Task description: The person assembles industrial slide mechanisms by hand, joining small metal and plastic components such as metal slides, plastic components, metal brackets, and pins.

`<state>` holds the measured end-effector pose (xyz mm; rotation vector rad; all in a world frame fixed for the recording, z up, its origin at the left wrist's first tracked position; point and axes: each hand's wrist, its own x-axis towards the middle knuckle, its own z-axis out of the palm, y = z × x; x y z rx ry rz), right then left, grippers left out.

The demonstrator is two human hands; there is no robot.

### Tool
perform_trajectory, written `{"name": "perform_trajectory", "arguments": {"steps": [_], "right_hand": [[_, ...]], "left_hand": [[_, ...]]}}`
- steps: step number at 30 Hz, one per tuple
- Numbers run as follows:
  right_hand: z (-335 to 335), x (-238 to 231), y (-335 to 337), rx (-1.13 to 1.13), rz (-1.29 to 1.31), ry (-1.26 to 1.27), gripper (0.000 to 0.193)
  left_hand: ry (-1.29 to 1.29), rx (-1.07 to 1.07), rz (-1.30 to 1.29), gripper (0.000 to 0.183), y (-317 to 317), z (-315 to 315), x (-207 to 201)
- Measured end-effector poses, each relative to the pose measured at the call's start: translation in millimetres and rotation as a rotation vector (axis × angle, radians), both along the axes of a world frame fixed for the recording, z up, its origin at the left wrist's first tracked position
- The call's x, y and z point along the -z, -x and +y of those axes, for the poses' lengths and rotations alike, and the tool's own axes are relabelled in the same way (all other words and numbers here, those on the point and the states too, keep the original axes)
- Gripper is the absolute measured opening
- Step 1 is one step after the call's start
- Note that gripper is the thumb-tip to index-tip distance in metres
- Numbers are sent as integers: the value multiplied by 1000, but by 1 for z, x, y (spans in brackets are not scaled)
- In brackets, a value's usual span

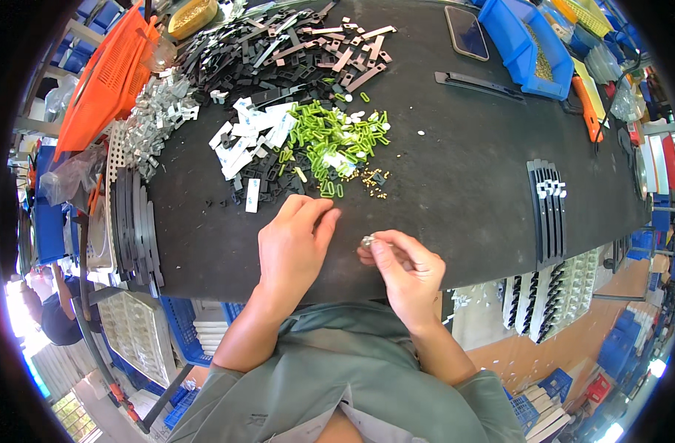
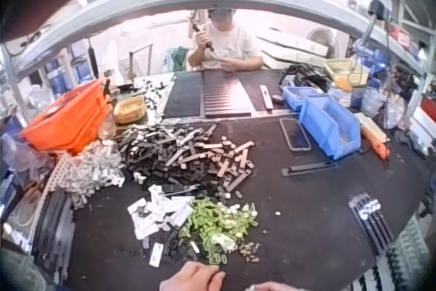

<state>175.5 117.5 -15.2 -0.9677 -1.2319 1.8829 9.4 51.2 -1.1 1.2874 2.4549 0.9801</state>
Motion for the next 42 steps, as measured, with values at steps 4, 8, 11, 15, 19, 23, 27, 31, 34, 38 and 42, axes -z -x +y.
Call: {"name": "perform_trajectory", "arguments": {"steps": [4, 8, 11, 15, 19, 23, 27, 31, 34, 38, 42], "right_hand": [[2, 5, 3, -80, 8, -95, 19], [3, 5, 2, -109, 13, -128, 20], [3, 10, 1, -125, 14, -148, 20], [4, 9, 3, -109, 28, -150, 20], [3, 8, 5, -134, -13, -170, 20], [2, 10, 5, -122, -32, -179, 20], [1, 8, 5, -111, -44, -218, 20], [3, 7, 5, -85, -21, -196, 19], [-2, 6, -2, -122, 6, -154, 19], [-28, -10, -18, -170, 23, 182, 23], [-44, -3, -31, -209, -17, 244, 25]], "left_hand": [[-6, 33, -25, 10, -1, 5, 2], [-46, -35, -223, 12, 13, -8, -14], [42, -75, -165, 21, 27, -33, -21], [41, -182, -159, 33, 41, -53, -16], [-58, -259, -255, 15, 44, -68, -19], [-16, -171, -216, 10, 36, -69, -10], [-2, -168, -147, 17, 33, -66, -14], [15, -154, -70, 16, 36, -66, -5], [27, -114, 9, 12, 40, -70, 2], [11, -24, 26, 9, 44, -68, -2], [-57, 103, 4, 12, 49, -62, -8]]}}
